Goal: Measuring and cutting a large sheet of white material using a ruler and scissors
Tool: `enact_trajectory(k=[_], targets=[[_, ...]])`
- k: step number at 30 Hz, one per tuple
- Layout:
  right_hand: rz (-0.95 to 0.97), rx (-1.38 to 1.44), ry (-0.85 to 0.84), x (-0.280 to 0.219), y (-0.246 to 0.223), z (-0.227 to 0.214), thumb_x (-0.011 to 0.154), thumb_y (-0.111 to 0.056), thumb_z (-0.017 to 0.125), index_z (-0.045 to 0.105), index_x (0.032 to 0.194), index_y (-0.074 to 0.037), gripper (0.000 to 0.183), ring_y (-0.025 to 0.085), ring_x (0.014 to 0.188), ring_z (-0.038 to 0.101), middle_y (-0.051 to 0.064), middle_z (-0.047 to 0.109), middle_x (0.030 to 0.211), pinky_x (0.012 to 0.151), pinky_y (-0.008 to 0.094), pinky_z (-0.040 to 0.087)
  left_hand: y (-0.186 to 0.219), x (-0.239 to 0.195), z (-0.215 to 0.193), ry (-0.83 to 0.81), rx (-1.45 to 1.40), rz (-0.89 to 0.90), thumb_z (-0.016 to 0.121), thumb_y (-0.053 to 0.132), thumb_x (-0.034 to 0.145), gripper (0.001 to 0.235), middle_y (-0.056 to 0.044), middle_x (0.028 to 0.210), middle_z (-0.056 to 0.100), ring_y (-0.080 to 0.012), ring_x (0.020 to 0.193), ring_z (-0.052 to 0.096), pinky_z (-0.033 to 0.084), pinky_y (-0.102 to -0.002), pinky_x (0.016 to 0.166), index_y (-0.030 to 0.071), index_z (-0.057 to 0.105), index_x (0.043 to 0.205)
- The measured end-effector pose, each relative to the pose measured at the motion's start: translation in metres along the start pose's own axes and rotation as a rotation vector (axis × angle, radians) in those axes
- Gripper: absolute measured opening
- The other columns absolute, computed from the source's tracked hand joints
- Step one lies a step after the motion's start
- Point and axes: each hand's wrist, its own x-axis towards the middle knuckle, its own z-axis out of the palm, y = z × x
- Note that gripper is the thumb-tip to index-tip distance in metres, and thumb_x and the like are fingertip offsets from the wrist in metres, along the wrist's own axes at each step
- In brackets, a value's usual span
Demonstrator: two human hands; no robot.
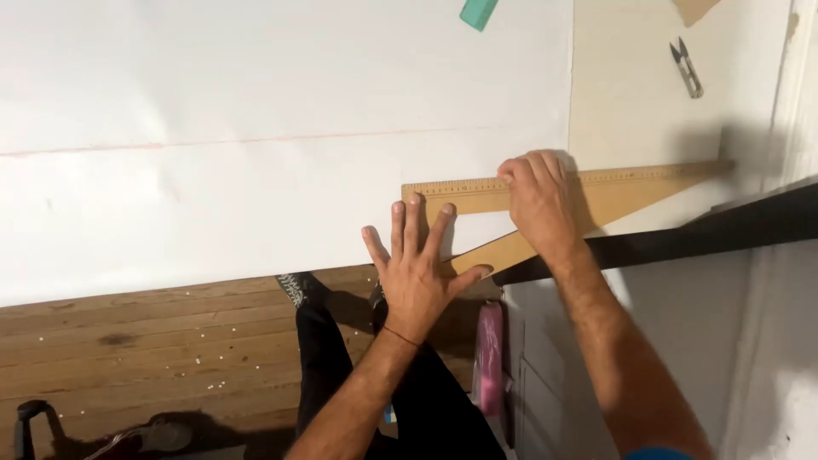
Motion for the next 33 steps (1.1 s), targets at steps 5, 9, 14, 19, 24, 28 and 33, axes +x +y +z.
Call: enact_trajectory(k=[5, 9, 14, 19, 24, 28, 33], targets=[[0.046, -0.050, 0.002, -0.002, -0.003, -0.001, 0.106, -0.018, 0.063, 0.064, 0.101, -0.008, 0.011, 0.034, 0.090, 0.062, 0.011, 0.056, 0.086, 0.085, 0.043, 0.049, 0.001, -0.004, -0.007, -0.014, -0.071, 0.009, 0.071, 0.084, 0.068, 0.105, -0.012, 0.170, 0.031, -0.0332, 0.158, 0.027, 0.010, -0.071, 0.121, 0.035, 0.045, 0.157], [0.347, 0.252, 0.128, -0.042, -0.019, -0.028, 0.112, -0.017, 0.055, 0.063, 0.109, 0.003, 0.022, 0.045, 0.095, 0.063, 0.021, 0.060, 0.095, 0.089, 0.049, 0.050, -0.014, -0.029, -0.015, 0.295, -0.307, 0.024, 0.090, 0.070, 0.061, 0.084, -0.014, 0.139, 0.058, -0.0352, 0.134, 0.056, 0.033, -0.061, 0.119, 0.025, 0.070, 0.130], [0.511, 0.281, 0.139, -0.127, -0.070, -0.051, 0.108, -0.020, 0.060, 0.065, 0.105, -0.001, 0.020, 0.040, 0.092, 0.066, 0.018, 0.063, 0.091, 0.086, 0.048, 0.052, -0.006, -0.080, 0.015, 0.100, -0.809, -0.732, 0.093, 0.055, 0.071, 0.061, -0.009, 0.105, 0.069, -0.0283, 0.101, 0.071, 0.055, -0.047, 0.089, 0.015, 0.066, 0.107], [0.311, 0.507, 0.040, -0.144, -0.131, -0.059, 0.105, -0.027, 0.051, 0.068, 0.104, -0.010, 0.024, 0.024, 0.102, 0.066, 0.005, 0.071, 0.104, 0.096, 0.035, 0.049, -0.027, -0.091, 0.034, -0.120, -1.343, -0.989, 0.083, 0.036, 0.084, 0.029, -0.003, 0.078, 0.074, -0.0101, 0.068, 0.065, 0.051, -0.026, 0.057, 0.008, 0.080, 0.091], [0.209, 0.567, 0.212, -0.108, -0.130, -0.045, 0.103, -0.020, 0.057, 0.065, 0.112, -0.002, 0.021, 0.030, 0.104, 0.065, 0.013, 0.067, 0.108, 0.099, 0.038, 0.049, -0.055, -0.093, -0.106, -0.058, -1.133, -0.779, 0.079, 0.037, 0.088, 0.029, 0.000, 0.078, 0.080, -0.0028, 0.073, 0.068, 0.052, -0.019, 0.066, 0.009, 0.082, 0.081], [0.163, 0.599, 0.276, -0.060, -0.157, -0.071, 0.108, -0.017, 0.056, 0.065, 0.114, -0.005, 0.017, 0.025, 0.101, 0.063, 0.009, 0.068, 0.111, 0.094, 0.036, 0.049, -0.123, -0.128, -0.230, 0.138, -1.216, -0.638, 0.073, 0.039, 0.091, 0.035, -0.010, 0.087, 0.083, -0.0148, 0.067, 0.076, 0.063, -0.025, 0.059, 0.007, 0.083, 0.097], [0.187, 0.558, 0.354, 0.003, -0.229, -0.073, 0.111, -0.011, 0.060, 0.063, 0.116, -0.002, 0.010, 0.026, 0.099, 0.064, 0.009, 0.071, 0.116, 0.096, 0.040, 0.048, -0.285, -0.179, -0.322, 1.036, -1.219, -0.597, 0.064, 0.034, 0.103, 0.023, 0.006, 0.079, 0.059, -0.0052, 0.068, 0.058, 0.059, -0.027, 0.061, 0.017, 0.064, 0.087]])
